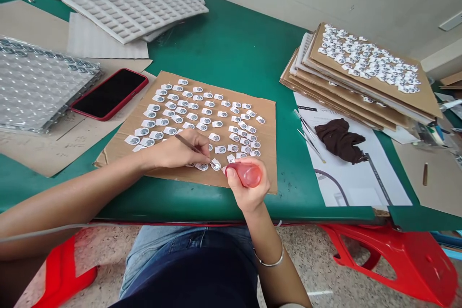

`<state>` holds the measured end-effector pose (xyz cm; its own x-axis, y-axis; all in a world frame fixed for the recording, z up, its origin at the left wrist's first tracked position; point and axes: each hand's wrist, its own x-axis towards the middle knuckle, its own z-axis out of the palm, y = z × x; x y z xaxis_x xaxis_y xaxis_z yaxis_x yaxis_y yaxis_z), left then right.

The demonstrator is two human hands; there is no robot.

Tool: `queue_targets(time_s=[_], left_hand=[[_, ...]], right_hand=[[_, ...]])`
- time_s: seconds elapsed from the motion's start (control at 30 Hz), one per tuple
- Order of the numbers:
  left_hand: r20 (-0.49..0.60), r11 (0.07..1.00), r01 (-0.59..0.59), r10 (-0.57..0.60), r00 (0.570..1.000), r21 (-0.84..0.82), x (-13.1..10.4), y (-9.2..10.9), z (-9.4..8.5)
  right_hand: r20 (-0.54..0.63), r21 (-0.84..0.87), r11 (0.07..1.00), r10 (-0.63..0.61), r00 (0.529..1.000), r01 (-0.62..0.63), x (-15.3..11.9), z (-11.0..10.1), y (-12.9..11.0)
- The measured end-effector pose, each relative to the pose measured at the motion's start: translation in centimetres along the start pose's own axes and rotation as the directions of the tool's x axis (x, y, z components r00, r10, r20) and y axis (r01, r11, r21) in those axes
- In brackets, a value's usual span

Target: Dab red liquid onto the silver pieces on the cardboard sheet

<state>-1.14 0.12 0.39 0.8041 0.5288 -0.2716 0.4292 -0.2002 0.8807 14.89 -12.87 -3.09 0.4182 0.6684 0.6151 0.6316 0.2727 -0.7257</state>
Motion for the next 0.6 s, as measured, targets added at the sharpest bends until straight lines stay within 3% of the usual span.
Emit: queue_targets(time_s=[0.6], left_hand=[[-0.012,1.000,0.022,-0.022,1.000,0.005,-0.16,0.19,0.15]], right_hand=[[0.016,0.079,0.995,-0.062,0.998,0.060,-0.29,0.22,0.78]])
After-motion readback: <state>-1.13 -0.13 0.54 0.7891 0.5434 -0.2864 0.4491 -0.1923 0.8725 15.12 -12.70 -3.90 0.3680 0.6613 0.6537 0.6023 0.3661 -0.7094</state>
